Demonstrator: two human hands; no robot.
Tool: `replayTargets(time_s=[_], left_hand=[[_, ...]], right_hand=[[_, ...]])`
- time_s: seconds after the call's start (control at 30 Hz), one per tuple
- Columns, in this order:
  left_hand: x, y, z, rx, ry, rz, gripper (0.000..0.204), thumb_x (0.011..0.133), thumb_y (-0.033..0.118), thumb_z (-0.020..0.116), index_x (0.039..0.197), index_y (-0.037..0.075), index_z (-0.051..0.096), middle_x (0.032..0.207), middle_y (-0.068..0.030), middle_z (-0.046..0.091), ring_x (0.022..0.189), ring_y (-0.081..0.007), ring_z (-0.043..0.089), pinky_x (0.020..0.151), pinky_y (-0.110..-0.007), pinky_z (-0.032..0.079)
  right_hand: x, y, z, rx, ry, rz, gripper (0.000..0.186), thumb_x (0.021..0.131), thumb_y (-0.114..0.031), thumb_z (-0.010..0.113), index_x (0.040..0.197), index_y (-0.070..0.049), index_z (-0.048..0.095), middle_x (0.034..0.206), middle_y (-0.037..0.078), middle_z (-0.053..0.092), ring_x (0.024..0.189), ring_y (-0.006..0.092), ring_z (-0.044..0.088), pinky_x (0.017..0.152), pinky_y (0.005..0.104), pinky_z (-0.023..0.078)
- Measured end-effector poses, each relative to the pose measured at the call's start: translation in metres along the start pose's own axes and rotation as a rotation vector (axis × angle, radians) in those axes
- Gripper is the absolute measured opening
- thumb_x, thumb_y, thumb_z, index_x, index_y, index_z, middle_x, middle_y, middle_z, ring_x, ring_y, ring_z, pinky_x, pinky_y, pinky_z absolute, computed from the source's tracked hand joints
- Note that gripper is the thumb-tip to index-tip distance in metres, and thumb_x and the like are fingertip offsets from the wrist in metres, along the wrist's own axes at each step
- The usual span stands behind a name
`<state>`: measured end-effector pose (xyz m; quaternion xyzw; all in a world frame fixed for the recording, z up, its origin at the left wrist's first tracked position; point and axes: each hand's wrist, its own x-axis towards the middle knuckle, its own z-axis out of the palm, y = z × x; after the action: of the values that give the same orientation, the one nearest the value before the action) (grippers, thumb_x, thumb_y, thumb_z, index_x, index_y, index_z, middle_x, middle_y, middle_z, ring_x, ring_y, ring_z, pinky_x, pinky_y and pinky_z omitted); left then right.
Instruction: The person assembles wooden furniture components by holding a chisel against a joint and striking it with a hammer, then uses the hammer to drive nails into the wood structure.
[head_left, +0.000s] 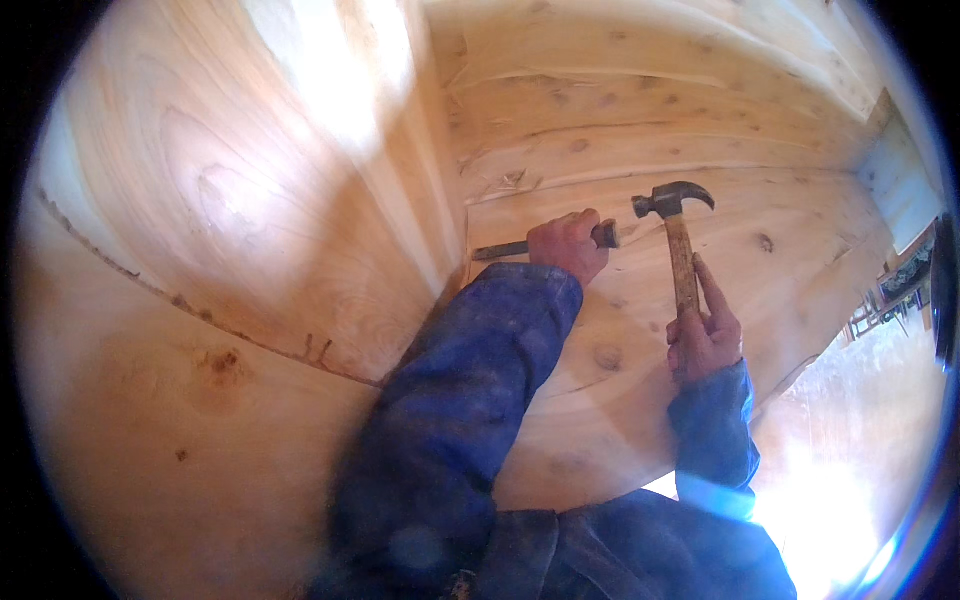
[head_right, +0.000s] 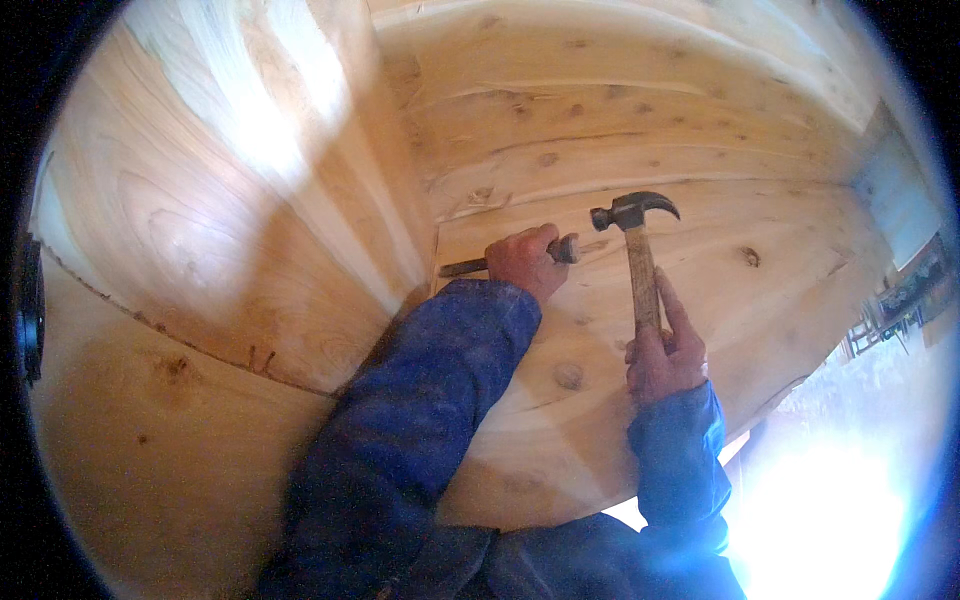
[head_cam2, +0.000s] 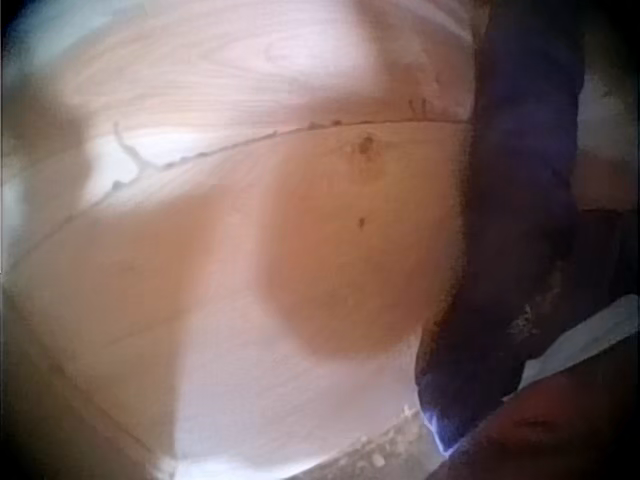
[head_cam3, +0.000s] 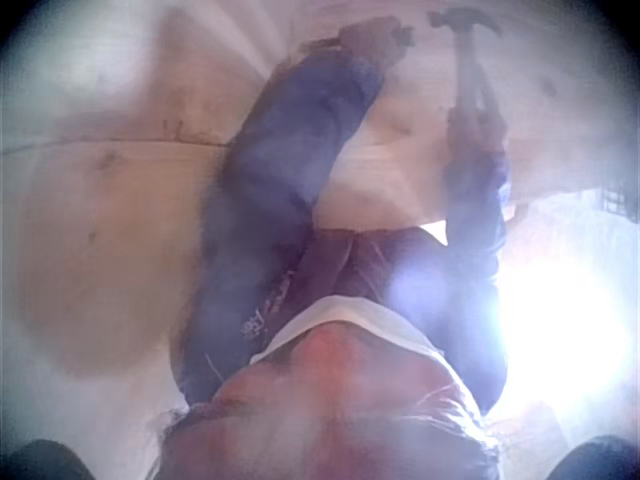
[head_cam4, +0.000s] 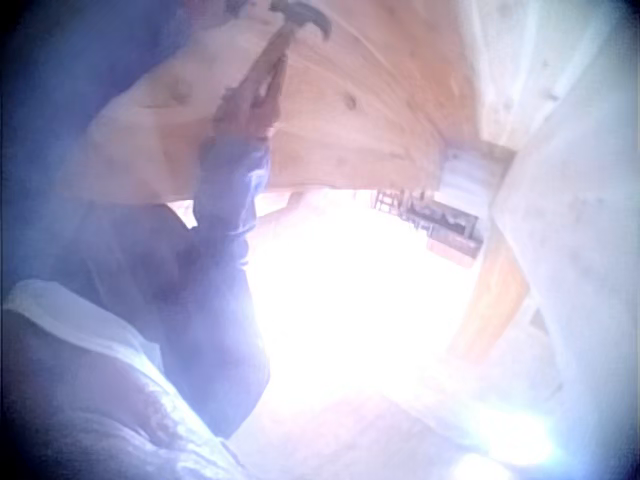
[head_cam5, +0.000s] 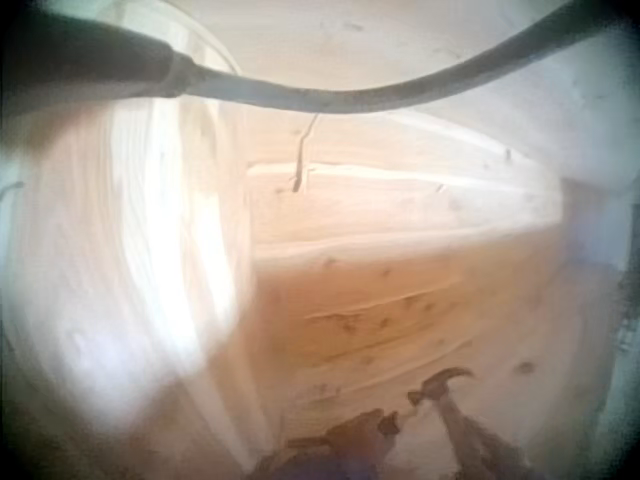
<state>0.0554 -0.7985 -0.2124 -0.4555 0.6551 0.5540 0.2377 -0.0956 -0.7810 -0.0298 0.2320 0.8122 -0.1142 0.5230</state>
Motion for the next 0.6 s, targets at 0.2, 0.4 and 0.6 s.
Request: replayTargets(time_s=[0.2,0.4,0.6], left_hand=[[0.003,-0.012,0.008,0.09,-0.123,-0.12,0.02,0.073,0.032,0.077,0.085,0.018,0.07,0.077,-0.0122,0.071,0.078,-0.0362,0.069,0.067,-0.05,0.052],[0.006,-0.012,0.008,0.05,-0.156,-0.141,0.023,0.07,0.032,0.078,0.087,0.019,0.07,0.078,-0.0114,0.072,0.08,-0.0341,0.07,0.069,-0.049,0.053],[0.015,-0.017,-0.004,0.089,-0.18,-0.118,0.027,0.069,0.031,0.078,0.092,0.019,0.069,0.081,-0.01,0.072,0.082,-0.0336,0.07,0.07,-0.047,0.053]], right_hand=[[0.016,-0.001,-0.003,0.071,0.08,-0.047,0.058,0.096,-0.01,0.049,0.152,-0.02,0.041,0.063,0.003,0.057,0.042,0.0078,0.046,0.036,0.0238,0.036],[0.018,0.017,0.011,0.004,-0.025,0.061,0.055,0.1,-0.014,0.052,0.153,-0.018,0.038,0.064,0.003,0.057,0.041,0.0078,0.047,0.036,0.0233,0.036],[0.029,0.004,0.002,0.004,-0.028,0.05,0.054,0.099,-0.015,0.049,0.152,-0.019,0.041,0.063,0.003,0.057,0.045,0.0092,0.049,0.041,0.0265,0.042]])
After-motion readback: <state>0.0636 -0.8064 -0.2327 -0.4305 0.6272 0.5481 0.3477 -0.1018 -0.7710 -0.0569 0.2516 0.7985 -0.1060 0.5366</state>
